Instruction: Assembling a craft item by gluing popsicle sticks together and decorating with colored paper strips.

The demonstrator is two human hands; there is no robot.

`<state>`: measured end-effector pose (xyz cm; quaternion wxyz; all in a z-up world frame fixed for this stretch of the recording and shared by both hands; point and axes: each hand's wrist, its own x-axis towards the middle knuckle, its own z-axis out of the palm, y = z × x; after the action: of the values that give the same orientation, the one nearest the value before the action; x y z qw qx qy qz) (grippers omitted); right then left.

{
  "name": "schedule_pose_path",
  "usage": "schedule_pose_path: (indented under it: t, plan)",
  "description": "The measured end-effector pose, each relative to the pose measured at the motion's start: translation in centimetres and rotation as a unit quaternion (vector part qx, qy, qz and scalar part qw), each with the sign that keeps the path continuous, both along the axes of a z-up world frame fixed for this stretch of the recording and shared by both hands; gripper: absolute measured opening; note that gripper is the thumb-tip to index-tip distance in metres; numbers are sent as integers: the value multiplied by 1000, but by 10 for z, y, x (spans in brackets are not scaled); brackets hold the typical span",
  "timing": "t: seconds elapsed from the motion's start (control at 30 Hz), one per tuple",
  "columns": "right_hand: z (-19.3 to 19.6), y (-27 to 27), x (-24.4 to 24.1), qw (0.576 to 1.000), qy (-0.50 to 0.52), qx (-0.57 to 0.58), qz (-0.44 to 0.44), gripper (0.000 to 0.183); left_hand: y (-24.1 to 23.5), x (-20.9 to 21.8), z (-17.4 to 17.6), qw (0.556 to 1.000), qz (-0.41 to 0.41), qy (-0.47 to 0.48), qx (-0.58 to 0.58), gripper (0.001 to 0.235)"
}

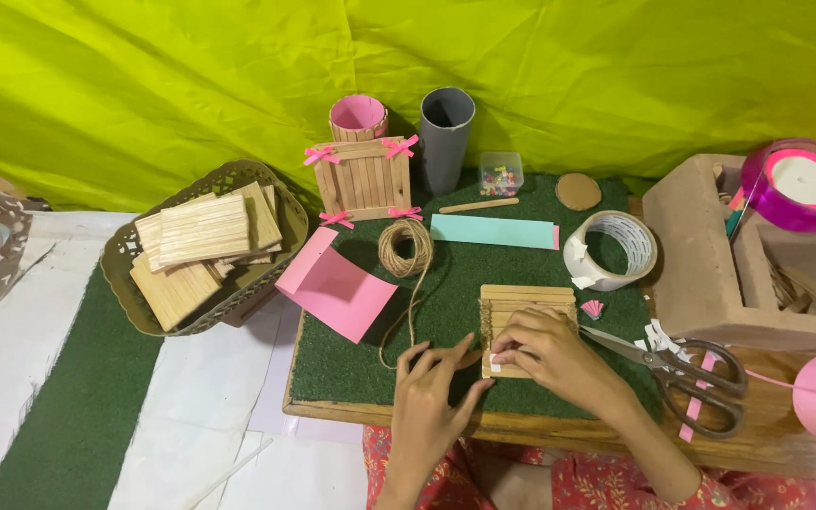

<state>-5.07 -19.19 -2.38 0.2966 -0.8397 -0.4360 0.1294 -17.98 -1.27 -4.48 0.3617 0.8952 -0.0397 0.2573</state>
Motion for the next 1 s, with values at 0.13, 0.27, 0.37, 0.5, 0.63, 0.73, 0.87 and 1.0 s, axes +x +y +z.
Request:
schedule_pose_path:
  t: [0.13, 0.27, 0.37, 0.5, 0.63, 0.73, 0.87, 1.0]
  plan:
    - [-2, -2, -1, 1000, -25, 5, 12, 12, 0, 0, 2, 1000, 0, -5, 4, 54]
    - [-1, 0, -1, 1000, -13, -21, 8, 14, 1, 0, 0, 1000, 0, -2, 11, 55]
    - [-3, 2, 1, 999, -33, -31, 28, 13, 1, 0, 0, 1000, 0, 3, 13, 55]
    - [-8, -1, -2, 997, -65, -35, 31, 11, 1, 0, 0, 1000, -3, 4, 11, 53]
    - [-15, -6, -4, 999, -43, -30, -2, 15, 2, 0, 2, 1000, -3, 7, 12, 53]
    - [-13, -7, -4, 998, -56, -17, -2, 15, 2, 1, 4, 1000, -5, -3, 15, 52]
    - [-8, -6, -5, 996, -82, -29, 5, 13, 2, 0, 0, 1000, -13, 2, 29, 56]
    - [-8, -6, -4, 995, -82, -48, 12, 15, 2, 2, 0, 999, -11, 0, 36, 58]
